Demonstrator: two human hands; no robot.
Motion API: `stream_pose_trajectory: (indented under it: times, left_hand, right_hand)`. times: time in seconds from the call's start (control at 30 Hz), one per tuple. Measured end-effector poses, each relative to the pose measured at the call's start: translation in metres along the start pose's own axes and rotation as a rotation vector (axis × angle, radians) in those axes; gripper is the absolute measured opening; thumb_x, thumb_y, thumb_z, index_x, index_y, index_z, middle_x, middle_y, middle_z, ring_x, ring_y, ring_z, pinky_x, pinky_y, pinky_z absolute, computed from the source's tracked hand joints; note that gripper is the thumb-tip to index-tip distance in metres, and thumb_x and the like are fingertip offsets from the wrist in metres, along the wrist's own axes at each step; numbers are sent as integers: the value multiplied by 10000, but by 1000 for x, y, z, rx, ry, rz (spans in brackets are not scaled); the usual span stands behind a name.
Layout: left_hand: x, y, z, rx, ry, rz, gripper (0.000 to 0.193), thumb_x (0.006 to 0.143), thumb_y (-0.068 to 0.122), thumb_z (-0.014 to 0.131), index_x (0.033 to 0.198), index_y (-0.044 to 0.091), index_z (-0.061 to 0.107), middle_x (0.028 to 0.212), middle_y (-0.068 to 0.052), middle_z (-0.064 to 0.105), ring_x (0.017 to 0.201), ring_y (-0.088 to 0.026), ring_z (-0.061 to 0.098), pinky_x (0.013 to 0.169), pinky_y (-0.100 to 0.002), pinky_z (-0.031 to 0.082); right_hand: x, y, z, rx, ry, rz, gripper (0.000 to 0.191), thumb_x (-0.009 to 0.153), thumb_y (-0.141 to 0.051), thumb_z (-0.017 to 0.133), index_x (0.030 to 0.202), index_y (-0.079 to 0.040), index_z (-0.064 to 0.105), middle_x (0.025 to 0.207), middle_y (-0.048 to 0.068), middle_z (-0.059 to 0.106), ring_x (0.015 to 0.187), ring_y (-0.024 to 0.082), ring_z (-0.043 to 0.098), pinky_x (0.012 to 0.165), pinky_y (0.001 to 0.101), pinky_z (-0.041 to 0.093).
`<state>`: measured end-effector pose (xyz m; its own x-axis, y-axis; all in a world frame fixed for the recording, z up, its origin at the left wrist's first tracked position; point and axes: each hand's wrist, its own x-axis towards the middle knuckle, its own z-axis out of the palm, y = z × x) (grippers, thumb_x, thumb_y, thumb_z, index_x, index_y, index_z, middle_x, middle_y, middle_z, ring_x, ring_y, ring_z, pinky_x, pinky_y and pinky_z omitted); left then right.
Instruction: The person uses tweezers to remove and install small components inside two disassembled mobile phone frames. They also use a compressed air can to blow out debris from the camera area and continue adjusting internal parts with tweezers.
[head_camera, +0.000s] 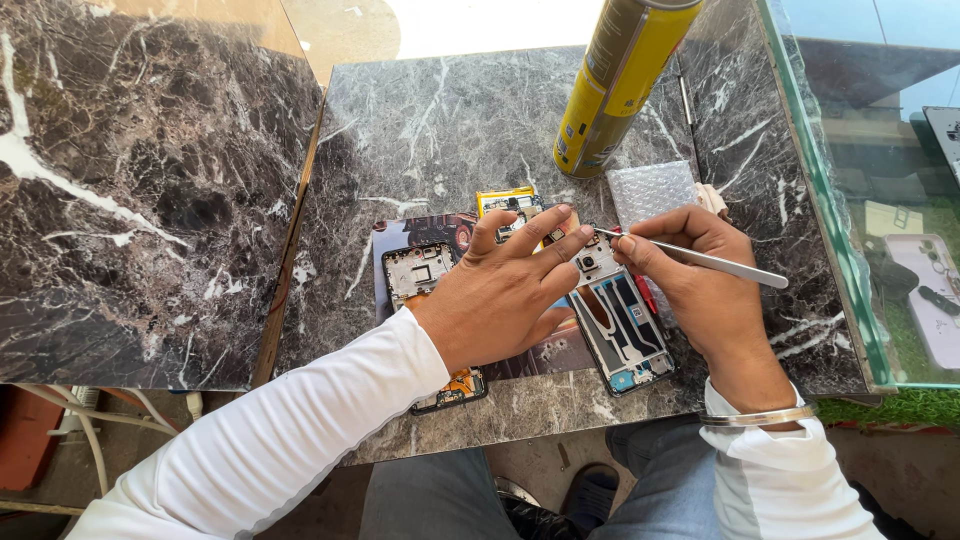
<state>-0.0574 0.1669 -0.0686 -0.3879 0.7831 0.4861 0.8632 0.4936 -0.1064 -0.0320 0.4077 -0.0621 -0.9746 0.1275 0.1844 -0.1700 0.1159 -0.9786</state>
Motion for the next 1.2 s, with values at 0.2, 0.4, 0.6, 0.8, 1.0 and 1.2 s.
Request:
stream_pose_trajectory:
  times: [0.2, 0.4, 0.6, 0.8, 1.0, 1.2]
  left_hand:
    - [0, 0, 1, -16, 5, 1, 417, 905, 457, 708, 1121, 105, 647, 1536, -86, 518, 1503, -258, 316, 1162, -541, 163]
    - [0, 0, 0, -31, 9, -6, 414, 897, 451, 716, 1111, 107, 630, 1547, -91, 511, 1505, -252, 323, 1162, -535, 170]
    - [1, 0, 0, -28, 8, -8, 404, 894, 448, 717, 1103, 113, 629, 1546, -89, 507, 1502, -252, 323, 1158, -540, 172]
    - [0, 0, 0, -33, 14, -7, 409, 898, 444, 717, 1123, 113, 633, 1546, -86, 508, 1504, -253, 323, 1166, -535, 168]
    - [1, 1, -1, -57, 20, -10, 396, 899, 427, 716, 1114, 106, 628, 1541, -99, 508, 1501, -260, 331, 1161, -542, 182]
    - [4, -1, -6, -144, 37, -42, 352, 880, 347, 726, 1084, 83, 613, 1519, -124, 536, 1479, -281, 382, 1142, -517, 247]
  right_hand:
    - [-1, -3, -1, -5, 14, 3, 131, 919, -18, 735, 1025, 29, 672, 976, 144, 768, 916, 170, 765, 824, 264, 619]
    - [2, 1, -2, 85, -8, -19, 150, 924, -14, 730, 1050, 23, 657, 985, 135, 760, 913, 169, 758, 838, 275, 627]
    - [2, 4, -2, 21, -7, -15, 158, 920, -18, 742, 1046, 30, 661, 971, 134, 760, 896, 161, 753, 819, 269, 620]
    - [2, 1, -1, 10, -6, -3, 153, 915, -21, 748, 1038, 25, 670, 969, 126, 760, 896, 152, 751, 814, 260, 614]
    - [-1, -3, 0, -32, 11, -2, 148, 916, -20, 750, 1034, 28, 675, 967, 124, 762, 900, 151, 750, 814, 256, 610]
    - [0, -2, -1, 36, 15, -1, 142, 926, -23, 737, 1037, 29, 666, 978, 134, 762, 914, 170, 761, 841, 276, 625]
